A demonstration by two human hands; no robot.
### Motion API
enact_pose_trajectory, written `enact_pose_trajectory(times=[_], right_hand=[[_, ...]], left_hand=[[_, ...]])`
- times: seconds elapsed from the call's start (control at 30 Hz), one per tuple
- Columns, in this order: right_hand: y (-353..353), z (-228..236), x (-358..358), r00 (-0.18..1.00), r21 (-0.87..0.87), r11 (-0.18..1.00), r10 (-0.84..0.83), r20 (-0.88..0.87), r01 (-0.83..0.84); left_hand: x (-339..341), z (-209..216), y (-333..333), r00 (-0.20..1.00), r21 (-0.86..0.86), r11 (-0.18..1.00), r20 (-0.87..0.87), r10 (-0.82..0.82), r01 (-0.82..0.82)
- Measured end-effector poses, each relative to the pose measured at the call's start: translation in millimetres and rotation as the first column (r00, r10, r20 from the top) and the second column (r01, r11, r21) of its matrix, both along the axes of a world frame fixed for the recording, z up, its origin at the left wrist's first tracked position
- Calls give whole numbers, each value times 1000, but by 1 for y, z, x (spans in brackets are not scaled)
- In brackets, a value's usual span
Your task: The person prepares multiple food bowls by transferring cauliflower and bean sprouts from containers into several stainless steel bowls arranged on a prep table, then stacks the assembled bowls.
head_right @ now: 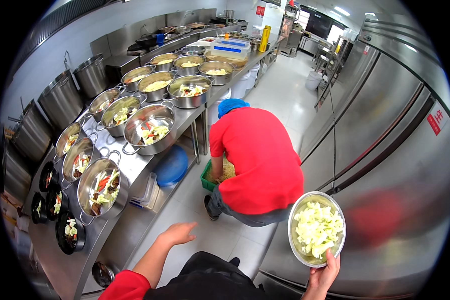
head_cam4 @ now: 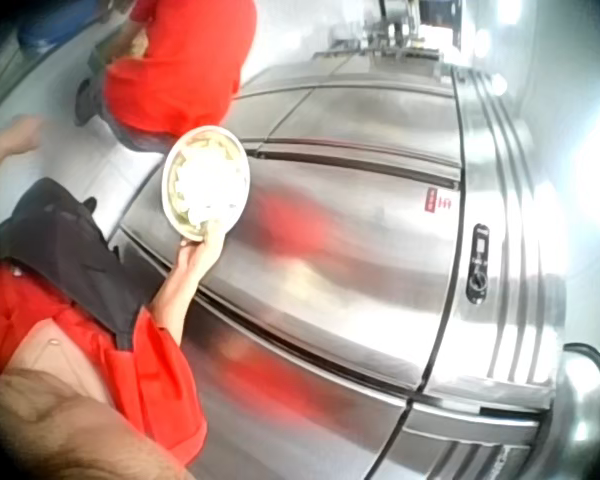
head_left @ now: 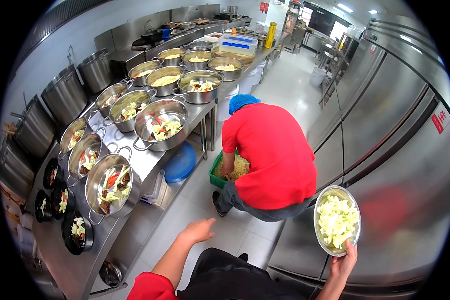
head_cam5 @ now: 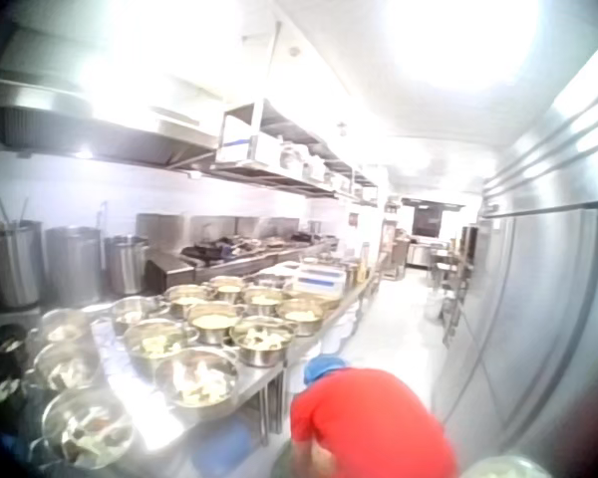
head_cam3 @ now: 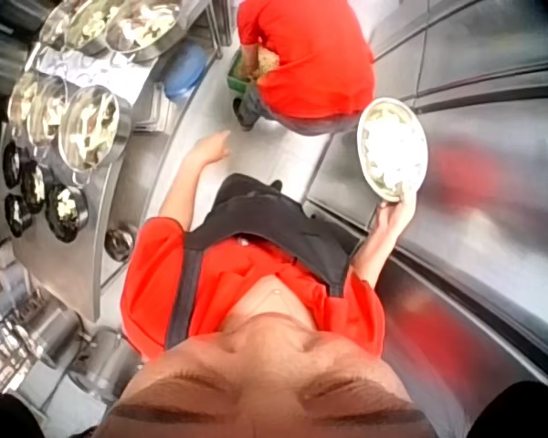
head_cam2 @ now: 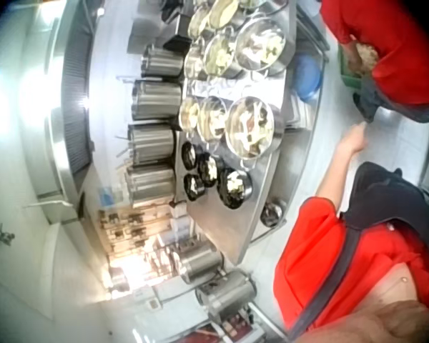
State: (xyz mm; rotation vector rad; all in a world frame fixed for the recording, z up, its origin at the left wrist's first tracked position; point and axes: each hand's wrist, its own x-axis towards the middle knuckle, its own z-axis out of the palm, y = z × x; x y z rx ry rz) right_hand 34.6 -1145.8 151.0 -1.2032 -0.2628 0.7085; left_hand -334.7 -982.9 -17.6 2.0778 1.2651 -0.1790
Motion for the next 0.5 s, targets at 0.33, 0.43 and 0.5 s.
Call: enact_pose_trajectory(times=[0.33, 0.43, 0.5], right_hand=[[-5, -1, 16, 999, -3, 999, -32, -38, 32], [-5, 0, 22, 997, -27, 997, -74, -32, 74], [-7, -2, 29, 994, -30, 995, -102, -39, 100]], left_hand=[[30, 7, -10, 995, -65, 994, -27, -93, 91], [38, 10, -18, 990, -55, 989, -21, -138, 137], [45, -3, -22, 980, -14, 980, 16, -199, 199]])
